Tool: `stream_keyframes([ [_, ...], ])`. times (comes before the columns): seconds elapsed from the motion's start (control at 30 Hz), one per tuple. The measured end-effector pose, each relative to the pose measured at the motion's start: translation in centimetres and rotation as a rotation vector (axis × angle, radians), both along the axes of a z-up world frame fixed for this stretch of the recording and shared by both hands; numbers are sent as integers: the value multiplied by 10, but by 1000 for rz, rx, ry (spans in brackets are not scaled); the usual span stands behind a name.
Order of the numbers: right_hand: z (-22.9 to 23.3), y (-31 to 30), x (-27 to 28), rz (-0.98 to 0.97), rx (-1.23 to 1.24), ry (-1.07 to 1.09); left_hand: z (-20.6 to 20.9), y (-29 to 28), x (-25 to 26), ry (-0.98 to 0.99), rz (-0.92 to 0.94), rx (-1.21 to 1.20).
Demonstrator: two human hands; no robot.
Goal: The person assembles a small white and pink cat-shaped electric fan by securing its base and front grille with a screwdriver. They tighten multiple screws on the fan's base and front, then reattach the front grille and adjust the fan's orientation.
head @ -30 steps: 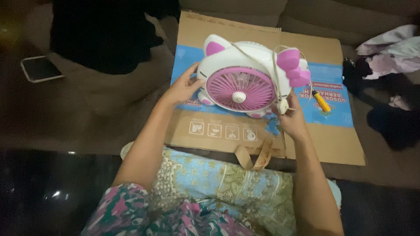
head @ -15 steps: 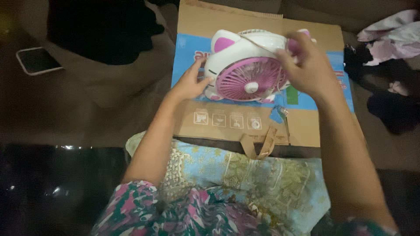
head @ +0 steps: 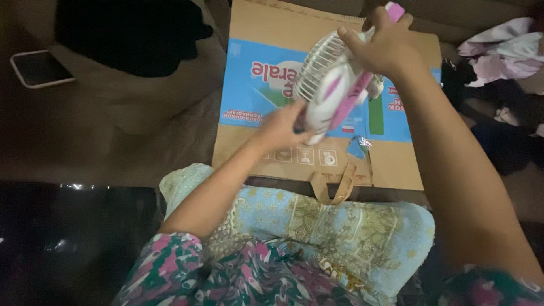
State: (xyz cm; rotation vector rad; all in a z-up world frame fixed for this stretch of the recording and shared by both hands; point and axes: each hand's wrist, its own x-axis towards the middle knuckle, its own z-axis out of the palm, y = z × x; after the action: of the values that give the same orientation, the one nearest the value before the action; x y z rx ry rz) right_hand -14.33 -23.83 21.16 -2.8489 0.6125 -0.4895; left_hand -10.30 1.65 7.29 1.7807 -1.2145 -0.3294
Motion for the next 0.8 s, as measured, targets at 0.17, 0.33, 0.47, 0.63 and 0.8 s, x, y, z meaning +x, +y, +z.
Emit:
stream_keyframes([
  [0.17, -24, -23, 9, 114, -83, -26, -19, -19, -35, -38, -146, -189],
  [0.33, -35, -34, 6, 204, -93, -144, -38, -30, -21, -115, -146, -207],
  [0.47, -32, -29, -2, 150, -85, -179, -61, -32, 11, -130, 94, 17],
  [0.63, -6, -20, -29, 211, -196, -178, -104, -36, 76, 88, 459, 137],
  [0.8, 21, -18, -64, 434, 242, -196, -124, -58, 112, 476, 421, -130],
])
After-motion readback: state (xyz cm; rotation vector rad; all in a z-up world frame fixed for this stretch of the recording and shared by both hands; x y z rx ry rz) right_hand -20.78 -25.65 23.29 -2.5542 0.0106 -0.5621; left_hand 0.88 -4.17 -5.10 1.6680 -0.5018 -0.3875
